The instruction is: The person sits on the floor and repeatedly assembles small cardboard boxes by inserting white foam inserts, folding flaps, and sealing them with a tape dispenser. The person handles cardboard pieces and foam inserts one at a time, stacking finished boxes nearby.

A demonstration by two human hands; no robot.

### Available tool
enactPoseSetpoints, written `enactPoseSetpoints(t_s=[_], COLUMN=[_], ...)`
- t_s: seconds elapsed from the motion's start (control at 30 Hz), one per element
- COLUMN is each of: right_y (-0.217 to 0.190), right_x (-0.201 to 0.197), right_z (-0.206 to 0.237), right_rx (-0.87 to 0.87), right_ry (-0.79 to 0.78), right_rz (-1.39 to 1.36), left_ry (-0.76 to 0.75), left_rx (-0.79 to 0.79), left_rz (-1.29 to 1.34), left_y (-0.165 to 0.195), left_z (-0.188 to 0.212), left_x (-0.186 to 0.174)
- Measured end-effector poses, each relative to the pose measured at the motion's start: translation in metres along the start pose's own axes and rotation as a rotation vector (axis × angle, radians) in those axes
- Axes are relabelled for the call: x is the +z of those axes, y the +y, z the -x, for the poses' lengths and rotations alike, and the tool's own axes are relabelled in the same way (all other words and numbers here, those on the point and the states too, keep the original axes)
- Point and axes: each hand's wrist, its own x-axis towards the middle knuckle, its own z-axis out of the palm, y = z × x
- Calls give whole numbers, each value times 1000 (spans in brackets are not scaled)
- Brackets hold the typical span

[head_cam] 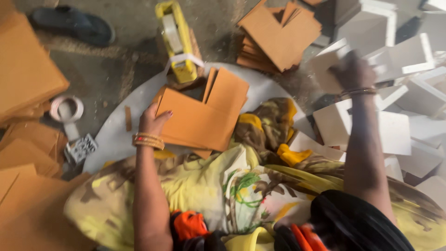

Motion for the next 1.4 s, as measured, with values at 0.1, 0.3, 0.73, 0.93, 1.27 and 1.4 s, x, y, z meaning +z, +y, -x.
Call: enactPoseSetpoints(t_s=[0.1,0.3,0.73,0.93,1.27,1.4], right_y=[-27,-172,-292,-296,-307,-313], right_x=[-48,-43,29,49,66,78], right_z=[8,83,229,243,253,251], right_rx=[-151,-381,-439,-702,-598,-694], right_ry=[154,-342,-515,-364,-305,-291], right_rz=[-264,-1122,-958,-708,-730,-551], left_ry=[1,101,314,281,444,333], left_rx=[16,-24,48,58,194,280], left_rz=[116,-14,-337,-703,-386,-109], left_y=[1,15,18,22,41,56], left_z=[-4,4,7,10,28,43], left_x=[4,-5,5,27,18,30])
